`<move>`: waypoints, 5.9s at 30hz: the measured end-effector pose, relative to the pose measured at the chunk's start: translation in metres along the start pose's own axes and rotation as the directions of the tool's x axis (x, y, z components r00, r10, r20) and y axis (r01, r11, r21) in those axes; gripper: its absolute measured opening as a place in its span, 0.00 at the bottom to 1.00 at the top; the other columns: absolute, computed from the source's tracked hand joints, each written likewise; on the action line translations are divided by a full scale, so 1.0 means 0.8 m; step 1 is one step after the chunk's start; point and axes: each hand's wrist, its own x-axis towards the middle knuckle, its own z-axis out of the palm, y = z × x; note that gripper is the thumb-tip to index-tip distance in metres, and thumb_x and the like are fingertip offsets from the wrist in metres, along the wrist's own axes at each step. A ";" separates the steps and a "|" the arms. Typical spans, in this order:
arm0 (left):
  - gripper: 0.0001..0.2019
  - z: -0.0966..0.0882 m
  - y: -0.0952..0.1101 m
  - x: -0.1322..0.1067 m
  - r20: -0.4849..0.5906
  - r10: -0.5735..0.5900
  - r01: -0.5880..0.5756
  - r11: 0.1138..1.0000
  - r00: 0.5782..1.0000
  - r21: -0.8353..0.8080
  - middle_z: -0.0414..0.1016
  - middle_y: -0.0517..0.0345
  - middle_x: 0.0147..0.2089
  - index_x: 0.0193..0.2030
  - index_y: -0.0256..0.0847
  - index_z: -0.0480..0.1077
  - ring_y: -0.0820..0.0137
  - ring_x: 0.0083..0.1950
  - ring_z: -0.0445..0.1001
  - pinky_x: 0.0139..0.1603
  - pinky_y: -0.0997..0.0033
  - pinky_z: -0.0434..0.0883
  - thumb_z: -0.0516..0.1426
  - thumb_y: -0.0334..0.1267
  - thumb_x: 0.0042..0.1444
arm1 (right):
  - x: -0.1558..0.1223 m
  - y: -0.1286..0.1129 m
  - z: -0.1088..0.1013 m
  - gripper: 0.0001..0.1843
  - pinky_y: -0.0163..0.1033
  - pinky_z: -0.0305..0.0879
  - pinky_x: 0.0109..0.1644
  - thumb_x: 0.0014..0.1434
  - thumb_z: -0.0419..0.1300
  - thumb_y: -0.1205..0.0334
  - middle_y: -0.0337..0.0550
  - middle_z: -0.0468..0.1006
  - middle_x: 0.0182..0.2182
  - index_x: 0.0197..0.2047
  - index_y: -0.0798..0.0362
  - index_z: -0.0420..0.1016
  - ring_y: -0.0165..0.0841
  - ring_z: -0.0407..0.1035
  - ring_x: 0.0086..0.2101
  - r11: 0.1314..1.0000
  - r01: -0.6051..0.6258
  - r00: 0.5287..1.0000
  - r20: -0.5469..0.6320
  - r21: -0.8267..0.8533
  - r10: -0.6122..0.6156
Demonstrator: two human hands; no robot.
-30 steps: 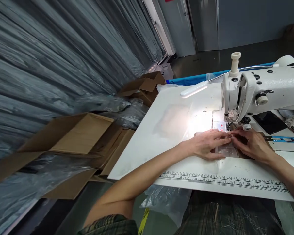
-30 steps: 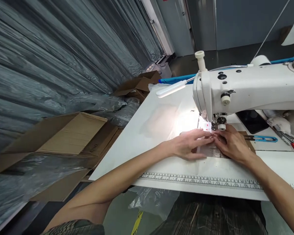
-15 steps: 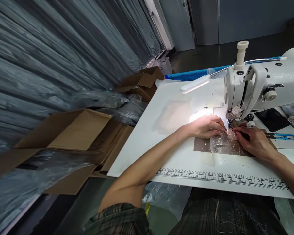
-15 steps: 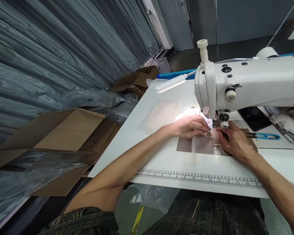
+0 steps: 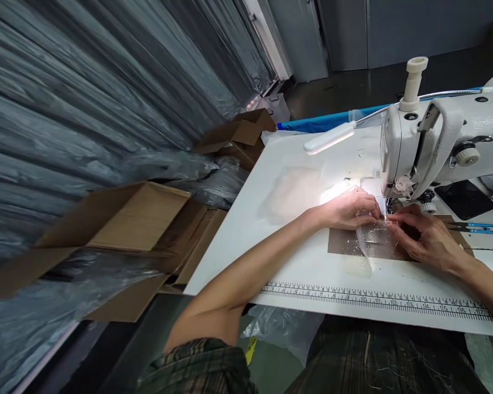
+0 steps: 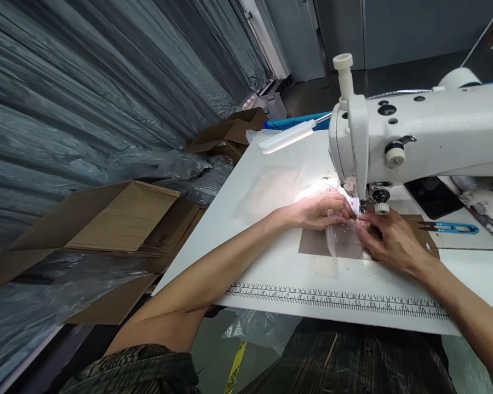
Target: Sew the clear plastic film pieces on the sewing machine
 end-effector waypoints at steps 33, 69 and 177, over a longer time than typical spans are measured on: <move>0.14 -0.009 -0.031 0.036 -0.251 0.304 -0.115 0.816 0.919 0.566 0.73 0.56 0.33 0.35 0.40 0.70 0.70 0.31 0.70 0.31 0.73 0.68 0.48 0.39 0.68 | 0.014 -0.036 0.009 0.13 0.43 0.68 0.39 0.68 0.54 0.55 0.51 0.76 0.50 0.52 0.48 0.74 0.44 0.73 0.44 0.892 -0.304 0.895 0.221 -0.336 0.388; 0.10 0.059 0.020 -0.032 -0.387 0.066 -0.048 0.997 0.920 0.055 0.78 0.54 0.36 0.38 0.37 0.72 0.72 0.36 0.76 0.37 0.72 0.76 0.51 0.35 0.66 | -0.019 -0.006 -0.006 0.17 0.41 0.72 0.38 0.62 0.50 0.63 0.48 0.78 0.37 0.46 0.52 0.79 0.35 0.74 0.34 0.999 -0.043 0.993 0.113 0.006 0.042; 0.34 0.060 0.010 -0.037 -0.274 0.154 0.031 0.820 0.949 0.571 0.71 0.49 0.39 0.55 0.35 0.67 0.66 0.36 0.65 0.38 0.63 0.65 0.38 0.64 0.67 | -0.005 0.007 -0.009 0.19 0.44 0.73 0.43 0.64 0.50 0.66 0.49 0.75 0.41 0.49 0.46 0.81 0.37 0.72 0.39 0.950 0.224 0.952 0.257 -0.218 -0.166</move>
